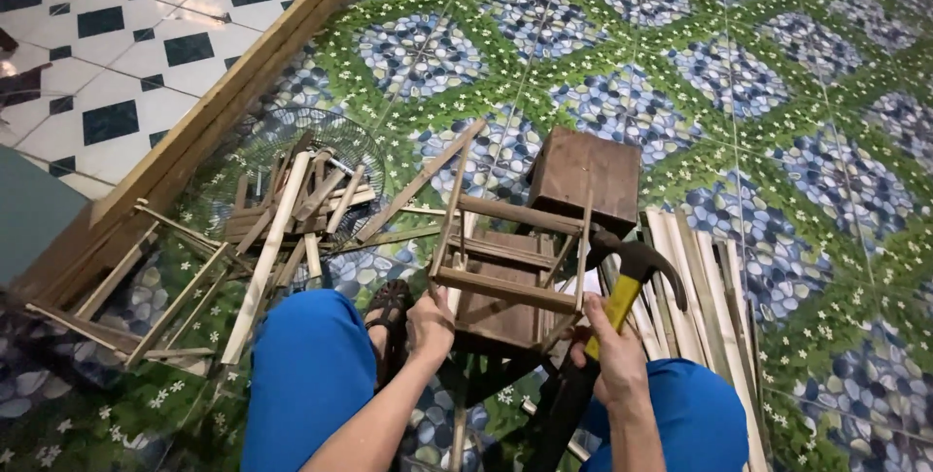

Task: The person assembles a small wooden frame by hand, using a hammer to tap joints into place. They repeatedly adjust the frame and strike it to secure the connections.

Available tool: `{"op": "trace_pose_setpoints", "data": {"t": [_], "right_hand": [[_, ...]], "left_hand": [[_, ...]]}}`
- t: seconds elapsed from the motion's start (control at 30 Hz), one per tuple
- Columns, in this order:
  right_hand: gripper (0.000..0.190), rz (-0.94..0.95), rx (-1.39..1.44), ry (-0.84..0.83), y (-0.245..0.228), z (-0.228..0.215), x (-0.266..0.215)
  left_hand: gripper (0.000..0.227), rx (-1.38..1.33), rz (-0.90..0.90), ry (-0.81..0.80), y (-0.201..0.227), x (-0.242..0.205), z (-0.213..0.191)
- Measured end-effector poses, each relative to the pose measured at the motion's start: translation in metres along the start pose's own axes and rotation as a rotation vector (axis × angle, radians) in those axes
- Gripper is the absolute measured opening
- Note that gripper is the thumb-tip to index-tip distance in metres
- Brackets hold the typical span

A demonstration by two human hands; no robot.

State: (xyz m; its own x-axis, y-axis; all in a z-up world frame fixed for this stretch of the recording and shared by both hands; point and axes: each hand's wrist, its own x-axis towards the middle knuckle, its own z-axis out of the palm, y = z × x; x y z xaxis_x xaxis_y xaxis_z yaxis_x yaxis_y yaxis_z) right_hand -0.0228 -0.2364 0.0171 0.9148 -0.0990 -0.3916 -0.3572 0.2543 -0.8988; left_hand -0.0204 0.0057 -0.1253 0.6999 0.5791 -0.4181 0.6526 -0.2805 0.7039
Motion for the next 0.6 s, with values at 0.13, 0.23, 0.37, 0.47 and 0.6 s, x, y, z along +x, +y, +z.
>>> {"op": "trace_pose_setpoints", "data": {"t": [0.13,0.23,0.37,0.47,0.6], "right_hand": [[0.037,0.029,0.058,0.047,0.012,-0.012,0.012],[0.034,0.028,0.105,0.056,0.024,-0.018,0.024],[0.032,-0.006,0.193,0.013,0.033,-0.02,0.033],[0.033,-0.008,0.219,0.011,0.034,-0.02,0.035],[0.039,0.001,0.211,-0.003,0.034,-0.018,0.041]], "left_hand": [[0.053,0.048,0.108,0.126,-0.015,0.009,0.021],[0.055,0.003,0.099,0.068,-0.01,0.003,0.014],[0.053,0.01,0.133,0.103,-0.013,0.008,0.018],[0.047,0.019,0.142,0.125,-0.014,0.014,0.022],[0.039,-0.006,0.169,0.193,-0.016,0.03,0.032]]}}
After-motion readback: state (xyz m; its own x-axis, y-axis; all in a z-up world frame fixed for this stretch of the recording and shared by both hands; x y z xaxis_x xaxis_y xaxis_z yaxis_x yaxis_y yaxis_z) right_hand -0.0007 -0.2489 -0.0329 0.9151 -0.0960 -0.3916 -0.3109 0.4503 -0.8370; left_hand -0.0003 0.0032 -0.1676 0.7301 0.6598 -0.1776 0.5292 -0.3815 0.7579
